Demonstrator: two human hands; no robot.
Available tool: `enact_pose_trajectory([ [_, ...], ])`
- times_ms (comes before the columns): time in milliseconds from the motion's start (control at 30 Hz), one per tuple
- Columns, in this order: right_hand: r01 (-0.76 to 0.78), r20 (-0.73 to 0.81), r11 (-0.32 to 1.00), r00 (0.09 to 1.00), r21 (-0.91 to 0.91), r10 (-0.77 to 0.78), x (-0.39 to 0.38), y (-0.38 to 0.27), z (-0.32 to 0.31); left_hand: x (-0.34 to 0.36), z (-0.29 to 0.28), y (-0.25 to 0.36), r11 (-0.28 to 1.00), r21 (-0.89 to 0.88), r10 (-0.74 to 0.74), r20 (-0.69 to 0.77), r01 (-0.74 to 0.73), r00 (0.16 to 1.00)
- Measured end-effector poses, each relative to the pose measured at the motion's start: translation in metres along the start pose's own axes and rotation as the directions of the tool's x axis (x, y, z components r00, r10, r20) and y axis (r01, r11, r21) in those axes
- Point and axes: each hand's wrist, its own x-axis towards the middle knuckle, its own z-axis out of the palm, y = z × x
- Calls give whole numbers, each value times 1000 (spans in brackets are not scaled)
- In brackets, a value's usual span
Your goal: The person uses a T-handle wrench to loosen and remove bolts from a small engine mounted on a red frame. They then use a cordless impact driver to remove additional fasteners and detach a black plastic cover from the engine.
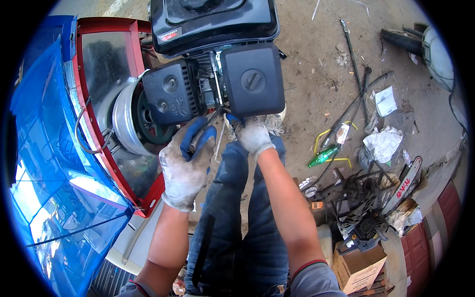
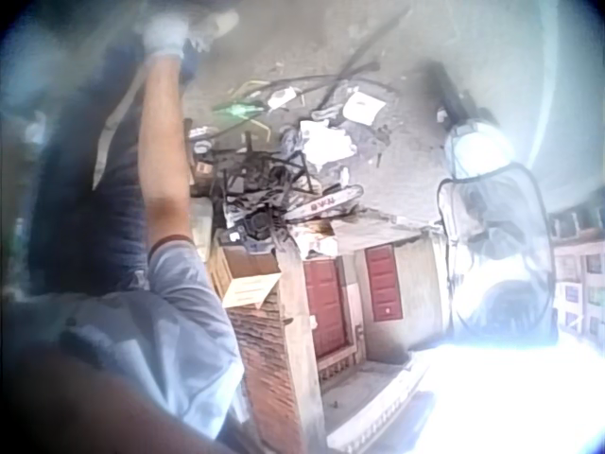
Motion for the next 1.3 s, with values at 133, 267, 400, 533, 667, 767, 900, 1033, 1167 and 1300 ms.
enact_pose_trajectory([
  [133, 167, -133, 986, 977, -29, -169, -7, 1, -5, -17, -2, -19, 837, -401, -343, 145, 372, 928],
  [267, 246, -124, 969, 962, 13, -243, -12, 8, -18, -17, 23, -61, 738, -532, -376, 187, 415, 908],
  [400, 289, -72, 956, 955, 39, -286, -23, 15, -28, 0, 74, -81, 747, -587, -394, -15, 311, 919],
  [533, 276, -102, 960, 958, 56, -269, -49, 23, -36, 16, 100, -74, 374, -899, -443, 41, 226, 896],
  [667, 208, -82, 978, 975, 36, -204, -76, 26, -41, 39, 118, -71, 366, -874, -586, 51, 320, 808],
  [767, 170, -49, 985, 984, 12, -169, -91, 22, -43, 45, 128, -75, 517, -776, -598, -26, 361, 801],
  [900, 177, -35, 981, 984, 80, -175, -100, 14, -49, 46, 128, -80, 348, -871, -606, 73, 346, 792],
  [1033, 216, -45, 975, 976, 52, -214, -104, 15, -56, 45, 113, -80, 221, -896, -488, 240, 384, 839],
  [1167, 229, -21, 973, 973, 4, -229, -110, 22, -58, 44, 104, -77, -27, -881, -457, 432, 473, 778],
  [1300, 236, -27, 972, 971, -22, -236, -117, 24, -57, 47, 112, -78, 225, -921, -556, 146, 318, 818],
])
